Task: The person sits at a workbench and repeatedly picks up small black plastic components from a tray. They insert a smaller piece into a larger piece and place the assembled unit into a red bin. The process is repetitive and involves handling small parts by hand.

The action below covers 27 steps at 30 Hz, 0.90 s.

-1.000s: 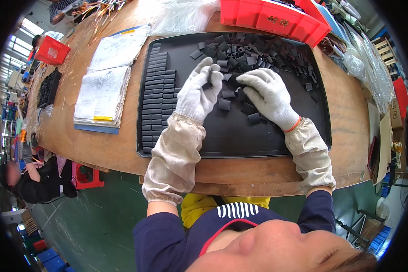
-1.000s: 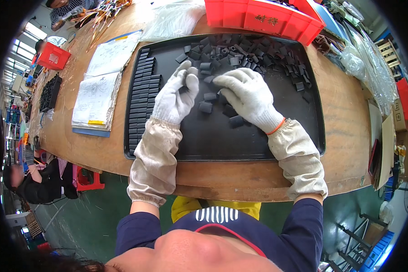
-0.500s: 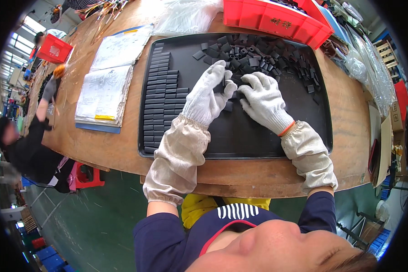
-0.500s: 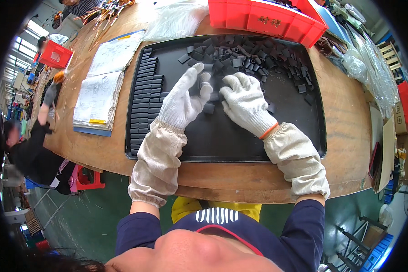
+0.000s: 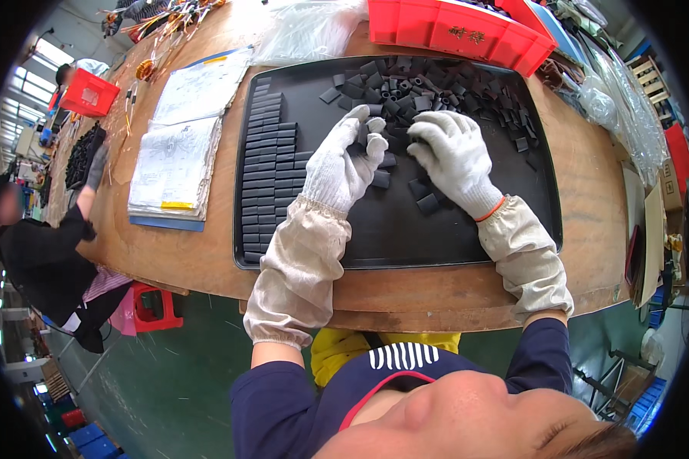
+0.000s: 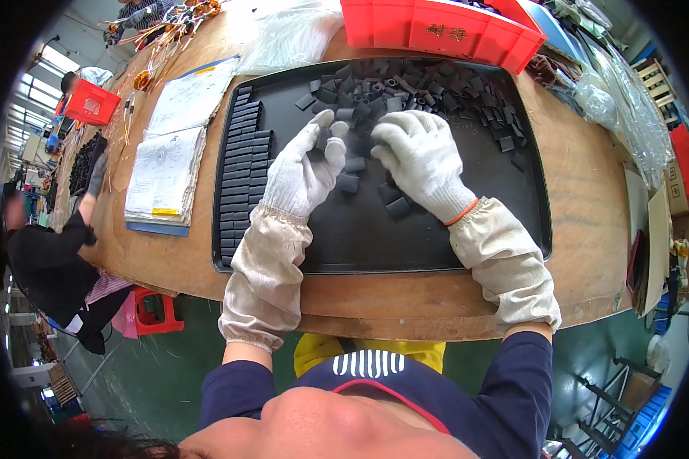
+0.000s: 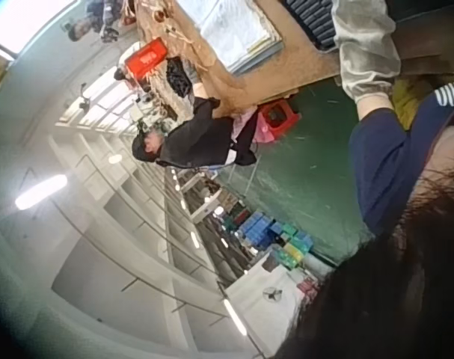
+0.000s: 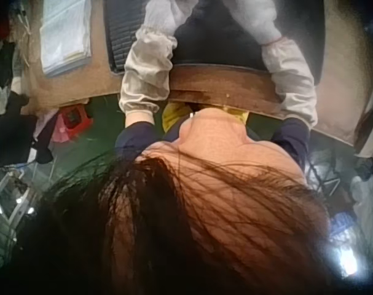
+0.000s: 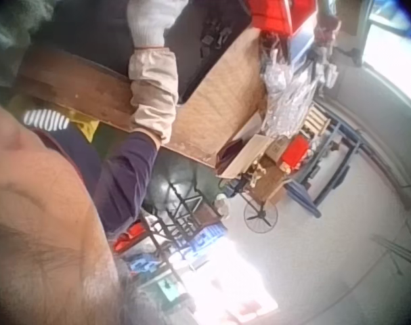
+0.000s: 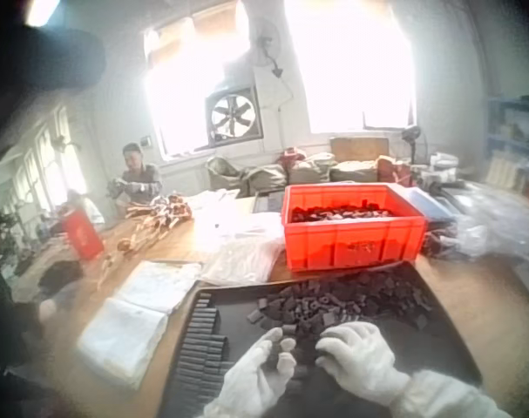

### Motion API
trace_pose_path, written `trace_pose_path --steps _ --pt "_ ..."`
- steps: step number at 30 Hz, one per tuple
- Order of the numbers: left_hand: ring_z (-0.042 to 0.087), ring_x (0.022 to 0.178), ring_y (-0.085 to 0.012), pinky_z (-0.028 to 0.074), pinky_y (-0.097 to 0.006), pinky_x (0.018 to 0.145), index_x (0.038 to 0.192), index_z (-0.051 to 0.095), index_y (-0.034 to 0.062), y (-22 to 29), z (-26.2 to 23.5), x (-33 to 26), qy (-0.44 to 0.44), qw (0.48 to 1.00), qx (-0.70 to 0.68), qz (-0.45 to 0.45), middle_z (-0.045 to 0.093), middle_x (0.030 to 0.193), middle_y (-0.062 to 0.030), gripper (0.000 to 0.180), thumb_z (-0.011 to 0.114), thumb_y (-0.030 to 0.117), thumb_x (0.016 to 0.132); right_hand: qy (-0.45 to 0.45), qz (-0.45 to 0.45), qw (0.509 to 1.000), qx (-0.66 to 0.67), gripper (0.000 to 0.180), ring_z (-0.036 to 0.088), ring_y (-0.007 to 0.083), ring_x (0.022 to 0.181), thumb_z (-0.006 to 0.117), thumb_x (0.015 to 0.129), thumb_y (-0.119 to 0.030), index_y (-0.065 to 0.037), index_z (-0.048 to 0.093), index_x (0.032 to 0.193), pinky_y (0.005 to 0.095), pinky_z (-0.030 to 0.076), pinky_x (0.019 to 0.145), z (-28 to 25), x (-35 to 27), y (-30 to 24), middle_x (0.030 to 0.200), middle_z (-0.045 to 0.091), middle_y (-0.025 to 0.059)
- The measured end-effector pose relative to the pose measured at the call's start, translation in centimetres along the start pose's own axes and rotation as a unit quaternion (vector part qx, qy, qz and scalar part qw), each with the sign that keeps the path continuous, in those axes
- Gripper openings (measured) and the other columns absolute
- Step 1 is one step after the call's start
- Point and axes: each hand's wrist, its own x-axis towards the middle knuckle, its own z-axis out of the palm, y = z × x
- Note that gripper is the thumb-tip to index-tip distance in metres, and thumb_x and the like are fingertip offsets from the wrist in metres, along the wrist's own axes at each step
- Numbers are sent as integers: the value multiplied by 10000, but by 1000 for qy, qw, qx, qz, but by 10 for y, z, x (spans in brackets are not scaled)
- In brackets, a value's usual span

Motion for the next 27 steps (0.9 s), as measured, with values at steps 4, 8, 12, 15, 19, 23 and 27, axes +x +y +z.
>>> trace_pose_path --steps 4,8,12,15,19,23,27 --pt "649 951 -250 614 -323 784 1270 582 -43 -1 -2 6 7 1000 -30 -5 628 1159 -204 280 519 125 1054 10 13 1000 23 289 676 295 950 789 790 -169 -93 678 1046 411 506 885 -18 10 5 934 698 60" --pt "654 944 -267 608 -356 801 1270 600 -19 1 -5 8 25 1000 -13 2 659 1137 -193 276 542 128 1044 -221 -58 973 25 234 680 282 885 749 796 -167 -91 672 1003 413 513 837 -66 61 -34 860 694 57" --pt "660 855 -231 617 -339 760 1299 588 2 1 12 -5 77 996 45 8 659 1129 -186 288 542 135 1048 -226 -97 947 -209 146 671 238 865 650 825 -171 -90 663 946 385 518 792 -93 43 -127 829 666 44" --pt "657 881 -237 628 -331 775 1293 566 -44 2 1 3 57 997 51 5 634 1156 -209 300 533 133 1053 -215 -114 961 -134 145 672 238 866 654 822 -169 -88 673 942 393 522 786 -95 22 -164 832 670 44" --pt "663 997 -280 622 -360 852 1296 569 -74 8 -5 8 -43 999 6 -19 631 1212 -251 311 517 116 1055 -208 -117 969 -58 145 673 237 867 659 818 -166 -86 687 936 403 528 779 -100 14 -177 836 677 44" --pt "673 955 -272 634 -351 808 1307 558 -50 5 -5 5 -27 999 21 -11 636 1180 -249 307 483 127 1068 -210 -108 971 -28 144 675 237 868 663 814 -162 -84 701 930 413 534 771 -104 8 -173 841 683 45" --pt "676 931 -276 637 -353 805 1316 557 -54 4 -4 6 -43 999 21 -21 633 1181 -249 315 481 128 1069 -207 -106 973 -8 145 676 236 869 668 810 -159 -82 715 924 424 539 763 -105 5 -176 845 690 45"
